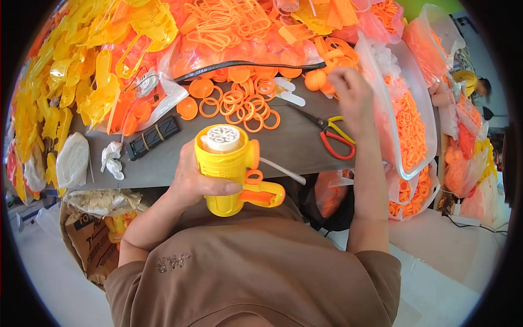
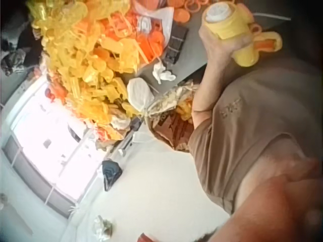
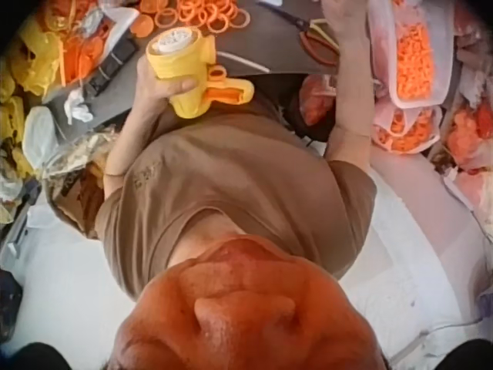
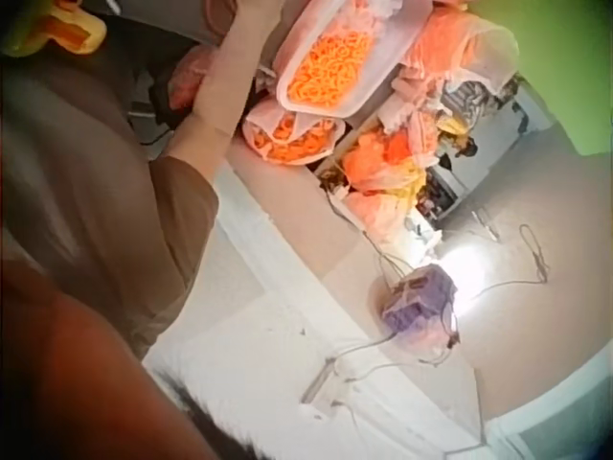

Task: Assembling the components of a yellow and orange plastic toy bubble gun at a workstation.

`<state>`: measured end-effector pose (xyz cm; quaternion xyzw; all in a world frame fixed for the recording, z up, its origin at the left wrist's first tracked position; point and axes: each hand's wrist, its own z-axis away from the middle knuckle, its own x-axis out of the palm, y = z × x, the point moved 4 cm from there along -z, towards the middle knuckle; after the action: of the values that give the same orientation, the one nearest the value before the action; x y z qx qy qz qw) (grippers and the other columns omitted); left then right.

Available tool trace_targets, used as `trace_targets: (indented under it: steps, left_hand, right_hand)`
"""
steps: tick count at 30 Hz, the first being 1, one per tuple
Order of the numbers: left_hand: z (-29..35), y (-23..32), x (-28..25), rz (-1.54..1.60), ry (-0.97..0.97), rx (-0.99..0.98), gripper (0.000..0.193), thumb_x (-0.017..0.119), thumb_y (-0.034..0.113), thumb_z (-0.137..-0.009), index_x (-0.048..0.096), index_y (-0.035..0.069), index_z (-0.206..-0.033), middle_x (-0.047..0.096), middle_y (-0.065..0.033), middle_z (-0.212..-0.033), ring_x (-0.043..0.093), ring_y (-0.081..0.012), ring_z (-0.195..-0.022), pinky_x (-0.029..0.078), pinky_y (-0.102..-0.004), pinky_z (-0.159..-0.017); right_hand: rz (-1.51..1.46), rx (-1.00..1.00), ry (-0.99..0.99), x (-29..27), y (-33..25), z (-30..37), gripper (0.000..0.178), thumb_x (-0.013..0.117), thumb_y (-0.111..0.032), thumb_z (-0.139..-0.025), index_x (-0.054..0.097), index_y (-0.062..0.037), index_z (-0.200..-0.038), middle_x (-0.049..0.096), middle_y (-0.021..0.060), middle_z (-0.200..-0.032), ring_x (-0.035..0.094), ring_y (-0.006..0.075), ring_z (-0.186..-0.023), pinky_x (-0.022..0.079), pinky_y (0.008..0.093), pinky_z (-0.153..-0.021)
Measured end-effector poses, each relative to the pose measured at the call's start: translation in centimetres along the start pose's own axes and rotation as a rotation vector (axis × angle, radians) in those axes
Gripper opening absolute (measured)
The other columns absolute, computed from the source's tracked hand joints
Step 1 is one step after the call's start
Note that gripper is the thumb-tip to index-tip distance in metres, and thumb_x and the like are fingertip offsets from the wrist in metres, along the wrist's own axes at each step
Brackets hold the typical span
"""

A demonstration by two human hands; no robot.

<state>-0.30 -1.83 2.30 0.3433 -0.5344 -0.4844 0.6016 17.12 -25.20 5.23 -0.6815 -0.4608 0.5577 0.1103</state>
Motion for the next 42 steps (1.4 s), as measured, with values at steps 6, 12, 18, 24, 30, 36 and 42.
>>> trace_targets:
  steps: [6, 12, 18, 24, 30, 36, 42]
  left_hand:
    - [-0.1, -0.6, 0.0, 0.044, 0.022, -0.093, 0.062, 0.079, 0.019, -0.053, 0.057, -0.002, -0.107, 0.065, -0.0086, -0.095, 0.062, -0.0159, -0.085, 0.050, -0.0314, -0.080]
    - [-0.3, -0.6, 0.6, 0.019, 0.025, -0.085, 0.064, 0.080, 0.020, -0.054, 0.056, -0.002, -0.108, 0.065, -0.0086, -0.098, 0.062, -0.0158, -0.088, 0.049, -0.0317, -0.082]
    - [-0.4, -0.3, 0.4, -0.001, 0.017, -0.113, 0.065, 0.080, 0.021, -0.053, 0.055, -0.002, -0.109, 0.065, -0.0090, -0.100, 0.061, -0.0159, -0.090, 0.048, -0.0316, -0.083]
    - [-0.4, -0.2, -0.2, 0.013, 0.019, -0.086, 0.067, 0.080, 0.019, -0.053, 0.054, -0.002, -0.111, 0.064, -0.0094, -0.100, 0.061, -0.0162, -0.090, 0.049, -0.0323, -0.084]
    - [-2.2, 0.9, 2.0, 0.105, -0.175, -0.095, 0.062, 0.079, 0.011, -0.058, 0.053, -0.001, -0.113, 0.064, -0.0089, -0.101, 0.062, -0.0166, -0.094, 0.049, -0.0331, -0.087]
    - [-3.8, -0.7, 4.0, -0.116, -0.304, -0.012, 0.064, 0.082, 0.017, -0.058, 0.053, 0.000, -0.113, 0.064, -0.0075, -0.100, 0.061, -0.0163, -0.094, 0.049, -0.0323, -0.085]
    - [-3.3, -0.2, 3.2, -0.013, -0.275, -0.035, 0.066, 0.082, 0.018, -0.058, 0.052, 0.001, -0.115, 0.063, -0.0080, -0.103, 0.061, -0.0185, -0.095, 0.048, -0.0326, -0.084]
  right_hand:
    - [0.459, -0.043, 0.151, -3.4, 6.3, -7.5, 0.018, 0.056, -0.011, -0.085, 0.063, 0.0008, -0.097, 0.065, 0.0176, -0.084, 0.063, 0.0258, -0.080, 0.047, 0.0337, -0.071]
    - [0.761, -0.026, -0.332, -0.9, 6.2, -10.9, 0.029, 0.050, -0.001, -0.077, 0.066, -0.0019, -0.101, 0.065, 0.0211, -0.093, 0.062, 0.0338, -0.089, 0.047, 0.0408, -0.077]
    - [1.070, -0.145, -0.522, 0.8, 8.6, -11.6, 0.018, 0.049, -0.006, -0.080, 0.064, -0.0006, -0.089, 0.065, 0.0176, -0.095, 0.062, 0.0327, -0.093, 0.049, 0.0435, -0.076]
    - [0.945, -0.258, -0.371, -3.1, 2.4, -10.8, 0.025, 0.055, -0.006, -0.081, 0.061, -0.0009, -0.104, 0.062, 0.0171, -0.100, 0.058, 0.0327, -0.098, 0.045, 0.0403, -0.085]
    - [-0.166, 0.013, -0.438, -5.0, -1.1, -6.5, 0.030, 0.056, -0.026, -0.091, 0.058, 0.0012, -0.103, 0.059, 0.0063, -0.103, 0.057, 0.0157, -0.088, 0.046, 0.0299, -0.079]
    - [-0.778, 0.174, -0.812, 3.9, -7.2, -0.3, 0.036, 0.053, -0.026, -0.092, 0.060, 0.0047, -0.109, 0.062, 0.0062, -0.100, 0.057, 0.0121, -0.089, 0.044, 0.0229, -0.075]
    - [-0.593, -0.203, -0.719, 5.5, -9.0, 1.2, 0.032, 0.050, -0.022, -0.092, 0.062, 0.0021, -0.109, 0.060, 0.0086, -0.109, 0.054, 0.0180, -0.100, 0.041, 0.0290, -0.087]
